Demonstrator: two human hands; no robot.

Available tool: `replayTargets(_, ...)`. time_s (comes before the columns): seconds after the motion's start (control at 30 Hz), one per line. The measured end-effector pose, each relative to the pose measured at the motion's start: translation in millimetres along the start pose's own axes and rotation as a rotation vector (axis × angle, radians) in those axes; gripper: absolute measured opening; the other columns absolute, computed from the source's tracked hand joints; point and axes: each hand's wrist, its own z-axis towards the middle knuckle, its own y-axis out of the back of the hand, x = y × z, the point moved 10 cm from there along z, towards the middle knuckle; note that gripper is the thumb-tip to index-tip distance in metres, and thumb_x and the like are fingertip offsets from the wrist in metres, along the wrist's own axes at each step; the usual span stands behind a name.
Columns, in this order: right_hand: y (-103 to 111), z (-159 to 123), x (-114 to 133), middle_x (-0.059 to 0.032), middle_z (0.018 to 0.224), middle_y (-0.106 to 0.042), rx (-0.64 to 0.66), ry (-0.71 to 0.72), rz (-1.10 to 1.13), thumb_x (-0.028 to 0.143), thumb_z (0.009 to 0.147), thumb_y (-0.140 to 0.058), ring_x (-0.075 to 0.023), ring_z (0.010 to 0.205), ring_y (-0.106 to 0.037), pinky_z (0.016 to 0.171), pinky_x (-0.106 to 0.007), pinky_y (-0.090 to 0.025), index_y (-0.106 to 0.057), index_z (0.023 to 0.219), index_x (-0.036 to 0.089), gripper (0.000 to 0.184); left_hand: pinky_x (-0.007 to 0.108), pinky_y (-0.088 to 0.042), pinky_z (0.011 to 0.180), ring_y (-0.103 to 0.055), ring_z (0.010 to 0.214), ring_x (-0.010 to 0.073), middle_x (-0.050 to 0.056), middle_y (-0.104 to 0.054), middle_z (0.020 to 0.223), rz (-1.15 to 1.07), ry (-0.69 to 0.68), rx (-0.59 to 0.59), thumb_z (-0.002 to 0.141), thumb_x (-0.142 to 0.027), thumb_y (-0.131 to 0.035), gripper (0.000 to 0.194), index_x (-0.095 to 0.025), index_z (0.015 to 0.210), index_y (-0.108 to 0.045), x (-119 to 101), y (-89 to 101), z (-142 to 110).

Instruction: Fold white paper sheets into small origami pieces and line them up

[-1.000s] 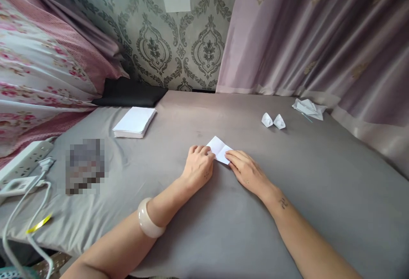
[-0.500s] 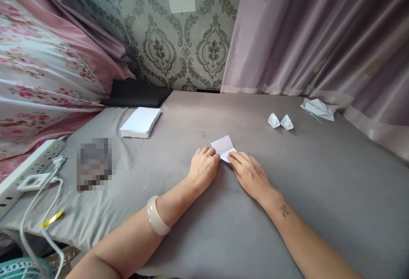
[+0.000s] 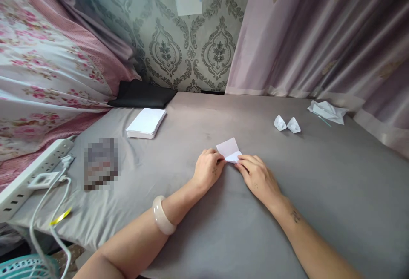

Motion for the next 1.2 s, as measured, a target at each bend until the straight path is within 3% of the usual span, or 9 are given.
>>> replayTargets(0.33,-6.8,3.8,-20.8,-0.0057,0.107,-0.067,-0.026,-0.227,0.154,0.029,0.09,-0.052,-0.0227,0.097,-0.059,0.086,-0.038,-0.048,-0.069,0.083,0.022,0.019,0.032,-0.046,0.079,-0.057,0.089,0.021,0.006,-0.064,0.088,-0.052,0.073,0.022,0.086,-0.027,-0.058,0.016,-0.02,0.086,-0.072,9.0,-3.3,4.0)
replayTargets(0.63,-6.8,10.2,-24.0,-0.0102,0.098,-0.062,-0.106,-0.239,0.112,0.029,0.089,-0.052,-0.0241,0.092,-0.059,0.083,-0.039,-0.049,-0.062,0.07,0.02,0.024,0.033,-0.046,0.079,-0.057,0.086,0.0209,0.006,-0.063,0.084,-0.036,0.111,0.035,0.085,-0.027,-0.058,0.016,-0.019,0.084,-0.071,10.4,-4.8,6.3)
replayTargets(1.2,-10.0,13.6,-23.3,-0.0113,0.093,-0.059,-0.062,-0.251,0.025,0.03,0.09,-0.05,-0.0238,0.086,-0.059,0.08,-0.038,-0.048,-0.055,0.068,0.02,0.024,0.031,-0.045,0.073,-0.056,0.084,0.0203,0.006,-0.063,0.082,-0.008,0.17,0.062,0.086,-0.029,-0.057,0.019,-0.017,0.078,-0.068,12.1,-3.2,11.4)
